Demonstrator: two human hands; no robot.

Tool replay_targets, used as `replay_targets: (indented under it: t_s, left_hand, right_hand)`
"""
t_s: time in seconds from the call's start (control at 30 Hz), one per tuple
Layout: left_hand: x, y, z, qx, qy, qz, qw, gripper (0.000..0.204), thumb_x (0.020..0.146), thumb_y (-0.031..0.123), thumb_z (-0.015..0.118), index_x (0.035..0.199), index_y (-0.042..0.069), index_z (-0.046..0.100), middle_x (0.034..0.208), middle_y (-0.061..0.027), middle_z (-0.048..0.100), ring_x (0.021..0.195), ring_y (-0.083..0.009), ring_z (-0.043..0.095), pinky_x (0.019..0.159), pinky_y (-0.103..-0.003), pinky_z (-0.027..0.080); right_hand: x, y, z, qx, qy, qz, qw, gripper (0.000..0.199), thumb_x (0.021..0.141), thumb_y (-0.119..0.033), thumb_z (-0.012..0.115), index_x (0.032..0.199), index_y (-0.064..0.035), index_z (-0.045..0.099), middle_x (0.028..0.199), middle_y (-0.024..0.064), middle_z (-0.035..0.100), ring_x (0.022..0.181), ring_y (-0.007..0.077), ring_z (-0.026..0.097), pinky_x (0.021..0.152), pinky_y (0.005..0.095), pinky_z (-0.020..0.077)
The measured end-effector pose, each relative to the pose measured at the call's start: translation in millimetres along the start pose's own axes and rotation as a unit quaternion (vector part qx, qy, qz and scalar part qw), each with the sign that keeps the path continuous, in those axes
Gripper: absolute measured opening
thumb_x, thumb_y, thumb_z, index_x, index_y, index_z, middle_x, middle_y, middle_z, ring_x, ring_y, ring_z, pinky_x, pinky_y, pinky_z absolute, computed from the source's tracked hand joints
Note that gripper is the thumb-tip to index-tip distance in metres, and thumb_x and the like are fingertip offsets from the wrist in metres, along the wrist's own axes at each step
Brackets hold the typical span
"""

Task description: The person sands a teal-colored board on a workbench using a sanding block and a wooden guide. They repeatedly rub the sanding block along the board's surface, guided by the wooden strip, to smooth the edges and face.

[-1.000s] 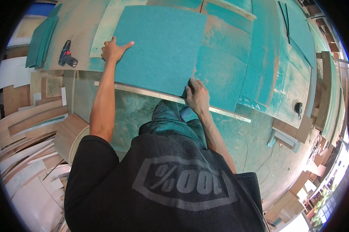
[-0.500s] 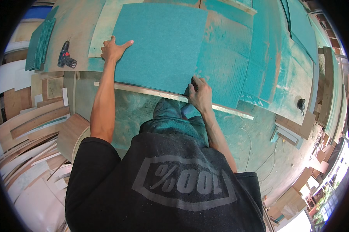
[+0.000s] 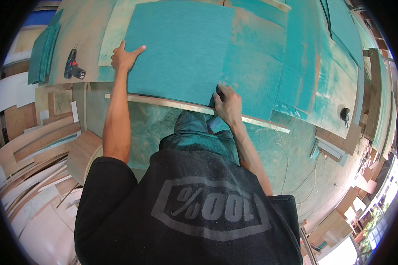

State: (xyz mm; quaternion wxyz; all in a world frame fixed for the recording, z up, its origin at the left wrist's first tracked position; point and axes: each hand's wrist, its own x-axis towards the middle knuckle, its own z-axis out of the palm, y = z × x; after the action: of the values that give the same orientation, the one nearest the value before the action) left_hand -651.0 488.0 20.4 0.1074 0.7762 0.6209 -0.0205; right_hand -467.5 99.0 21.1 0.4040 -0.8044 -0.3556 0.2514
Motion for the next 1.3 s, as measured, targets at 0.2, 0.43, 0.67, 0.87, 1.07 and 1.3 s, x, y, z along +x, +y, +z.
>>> replay_targets:
  t_s: [0.2, 0.43, 0.67, 0.87, 1.07, 1.3]
  left_hand:
    - [14, -14, 5, -0.014, 0.003, 0.004, 1.000, 0.127, 0.062, 0.086, 0.081, 0.160, 0.013, 0.046, 0.150, -0.0190, 0.055, 0.138, -0.0384, 0.055, 0.111, -0.057, 0.048]
    - [7, -7, 3, -0.018, -0.004, -0.008, 1.000, 0.125, 0.063, 0.085, 0.081, 0.160, 0.014, 0.047, 0.152, -0.0177, 0.053, 0.138, -0.0403, 0.054, 0.112, -0.059, 0.047]
    - [1, -12, 5, -0.015, 0.016, 0.002, 1.000, 0.120, 0.066, 0.084, 0.080, 0.159, 0.016, 0.048, 0.151, -0.0169, 0.054, 0.137, -0.0412, 0.055, 0.111, -0.059, 0.047]
    - [-3, -2, -1, -0.026, 0.000, -0.001, 1.000, 0.118, 0.066, 0.082, 0.081, 0.158, 0.016, 0.050, 0.150, -0.0172, 0.055, 0.136, -0.0407, 0.056, 0.110, -0.058, 0.048]
    - [9, -18, 10, -0.020, 0.028, 0.003, 0.999, 0.116, 0.066, 0.081, 0.082, 0.157, 0.016, 0.051, 0.149, -0.0161, 0.056, 0.138, -0.0387, 0.054, 0.111, -0.057, 0.048]
    - [2, -17, 5, -0.014, 0.003, 0.004, 1.000, 0.120, 0.067, 0.079, 0.082, 0.159, 0.011, 0.047, 0.151, -0.0182, 0.053, 0.139, -0.0404, 0.053, 0.113, -0.057, 0.046]
  right_hand:
    - [1, -1, 1, -0.022, -0.008, -0.008, 1.000, 0.025, 0.089, -0.006, 0.070, 0.112, 0.0012, 0.066, 0.094, 0.0225, 0.065, 0.091, 0.0450, 0.065, 0.080, 0.0513, 0.0516]
    - [1, 0, 2, -0.002, 0.010, 0.001, 1.000, 0.026, 0.088, -0.005, 0.070, 0.113, 0.0024, 0.066, 0.097, 0.0235, 0.065, 0.093, 0.0450, 0.066, 0.083, 0.0514, 0.0530]
    - [1, 5, 1, -0.011, -0.002, -0.003, 1.000, 0.025, 0.087, -0.005, 0.070, 0.110, 0.0018, 0.067, 0.093, 0.0223, 0.065, 0.088, 0.0443, 0.066, 0.079, 0.0504, 0.0528]
    - [1, 7, 1, -0.008, -0.003, -0.008, 1.000, 0.020, 0.086, -0.006, 0.071, 0.104, 0.0003, 0.065, 0.091, 0.0212, 0.065, 0.086, 0.0435, 0.065, 0.077, 0.0506, 0.0515]
    - [2, -1, -1, -0.007, 0.000, -0.032, 0.999, 0.017, 0.086, -0.007, 0.071, 0.098, 0.0003, 0.063, 0.088, 0.0209, 0.065, 0.086, 0.0427, 0.065, 0.077, 0.0502, 0.0523]
    - [1, 3, -2, -0.028, -0.018, -0.027, 0.999, 0.015, 0.085, -0.010, 0.071, 0.092, 0.0017, 0.062, 0.085, 0.0213, 0.065, 0.086, 0.0417, 0.065, 0.076, 0.0506, 0.0527]
